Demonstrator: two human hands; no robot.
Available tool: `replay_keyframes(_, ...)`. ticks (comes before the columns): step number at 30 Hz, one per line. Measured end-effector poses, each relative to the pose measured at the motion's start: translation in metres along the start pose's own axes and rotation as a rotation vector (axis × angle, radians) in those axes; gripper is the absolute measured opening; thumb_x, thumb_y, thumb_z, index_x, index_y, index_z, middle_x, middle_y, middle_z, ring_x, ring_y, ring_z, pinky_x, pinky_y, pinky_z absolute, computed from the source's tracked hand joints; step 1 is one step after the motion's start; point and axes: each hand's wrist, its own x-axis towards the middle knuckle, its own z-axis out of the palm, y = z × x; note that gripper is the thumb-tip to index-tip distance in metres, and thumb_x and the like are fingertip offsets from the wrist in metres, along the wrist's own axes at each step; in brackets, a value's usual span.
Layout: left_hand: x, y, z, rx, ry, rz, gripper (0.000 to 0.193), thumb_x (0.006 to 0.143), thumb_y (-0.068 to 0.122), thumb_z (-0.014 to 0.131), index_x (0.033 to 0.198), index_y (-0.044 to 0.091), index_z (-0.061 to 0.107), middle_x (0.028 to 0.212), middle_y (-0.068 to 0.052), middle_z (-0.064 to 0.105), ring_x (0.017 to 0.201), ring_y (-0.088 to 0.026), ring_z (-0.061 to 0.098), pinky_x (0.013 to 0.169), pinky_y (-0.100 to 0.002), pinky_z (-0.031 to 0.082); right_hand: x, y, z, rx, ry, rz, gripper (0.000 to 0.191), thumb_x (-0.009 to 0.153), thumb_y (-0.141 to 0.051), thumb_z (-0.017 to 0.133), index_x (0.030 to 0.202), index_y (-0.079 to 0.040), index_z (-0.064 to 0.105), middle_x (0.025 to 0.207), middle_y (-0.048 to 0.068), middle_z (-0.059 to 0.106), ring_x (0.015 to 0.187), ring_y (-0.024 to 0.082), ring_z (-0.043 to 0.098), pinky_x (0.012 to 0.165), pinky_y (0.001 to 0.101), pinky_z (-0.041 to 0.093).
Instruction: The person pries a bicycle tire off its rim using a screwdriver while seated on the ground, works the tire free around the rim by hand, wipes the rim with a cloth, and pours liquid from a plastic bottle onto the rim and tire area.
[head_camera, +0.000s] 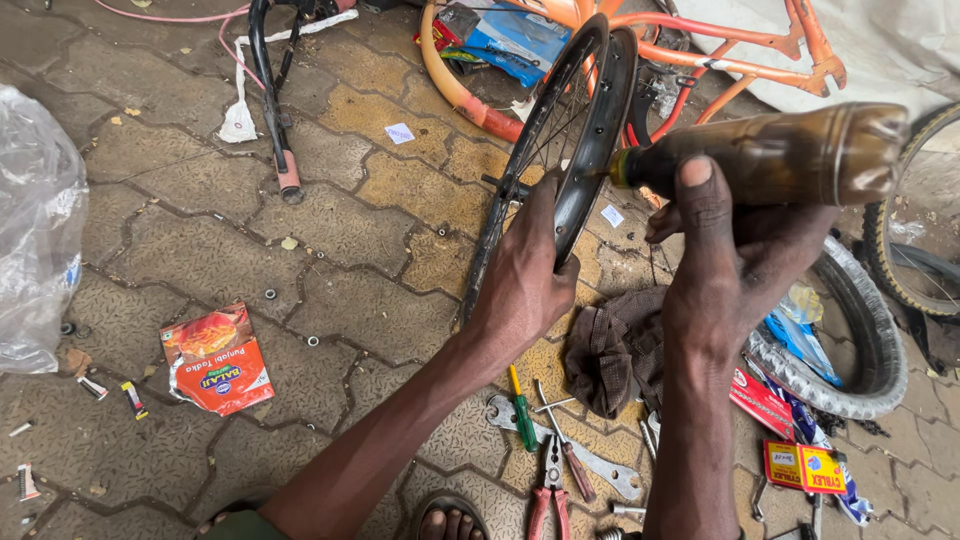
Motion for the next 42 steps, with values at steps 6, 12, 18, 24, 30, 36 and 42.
replay_keyframes(6,-0.001,0.004,-0.006,0.013,-0.006,0.007,0.094,0.074,-0.01,0.077,0.15,-0.015,0.023,0.144,-0.042,0.044,0.127,-0.052,0.056,0.102,-0.049,0.056,0.0,0.0,0.003,0.035,-0.007,0.026,0.056,0.108,-0.015,0.079,0.144,-0.001,0.038,0.121,0.015,0.065,0.091,0.018,0.07,0.071,0.0286,0.062)
replay_keyframes(12,0.0,0.01,-0.009,0.025,0.005,-0.012,0.093,0.074,-0.009,0.077,0.15,-0.015,0.023,0.141,-0.042,0.045,0.126,-0.052,0.057,0.104,-0.05,0.054,0.003,0.004,0.003,0.067,0.009,0.014,0.059,0.107,-0.016,0.079,0.146,-0.002,0.038,0.119,0.014,0.064,0.089,0.018,0.069,0.067,0.029,0.062)
replay_keyframes(18,0.002,0.007,-0.005,-0.023,0.006,-0.007,0.088,0.079,-0.005,0.074,0.151,-0.014,0.025,0.144,-0.039,0.047,0.129,-0.05,0.057,0.105,-0.051,0.057,0.001,0.007,-0.002,0.014,0.017,0.005,0.062,0.107,-0.019,0.078,0.152,-0.005,0.038,0.121,0.013,0.064,0.093,0.017,0.069,0.07,0.0294,0.064)
replay_keyframes(24,-0.018,-0.018,-0.006,0.002,0.142,0.237,0.089,0.087,0.013,0.081,0.153,-0.01,0.026,0.151,-0.038,0.04,0.137,-0.053,0.05,0.11,-0.062,0.049,-0.001,0.013,-0.01,0.18,0.084,0.012,0.062,0.11,-0.016,0.079,0.154,-0.006,0.036,0.117,0.011,0.06,0.08,0.016,0.061,0.067,0.0304,0.059)
replay_keyframes(30,-0.054,-0.021,0.001,-0.048,0.128,0.26,0.089,0.08,-0.019,0.063,0.159,-0.003,0.026,0.157,-0.038,0.039,0.138,-0.054,0.053,0.084,-0.038,0.064,-0.007,0.012,-0.016,0.162,0.085,0.01,0.061,0.111,-0.016,0.078,0.154,-0.003,0.037,0.113,0.013,0.062,0.079,0.016,0.062,0.067,0.0312,0.061)
replay_keyframes(36,-0.021,0.01,0.001,-0.111,-0.091,-0.16,0.087,0.072,-0.022,0.063,0.15,-0.003,0.03,0.148,-0.034,0.046,0.093,-0.039,0.075,0.053,-0.03,0.061,0.0,0.008,-0.011,0.088,0.09,-0.045,0.063,0.108,-0.013,0.076,0.155,-0.003,0.034,0.12,0.014,0.06,0.087,0.018,0.064,0.071,0.0303,0.061)
replay_keyframes(42,-0.005,0.024,-0.008,-0.086,-0.029,-0.097,0.084,0.074,-0.018,0.068,0.148,-0.008,0.03,0.142,-0.038,0.047,0.096,-0.043,0.072,0.055,-0.031,0.062,0.008,0.003,-0.005,0.026,0.051,-0.069,0.055,0.109,-0.013,0.077,0.147,-0.003,0.039,0.124,0.013,0.061,0.094,0.017,0.068,0.07,0.029,0.062)
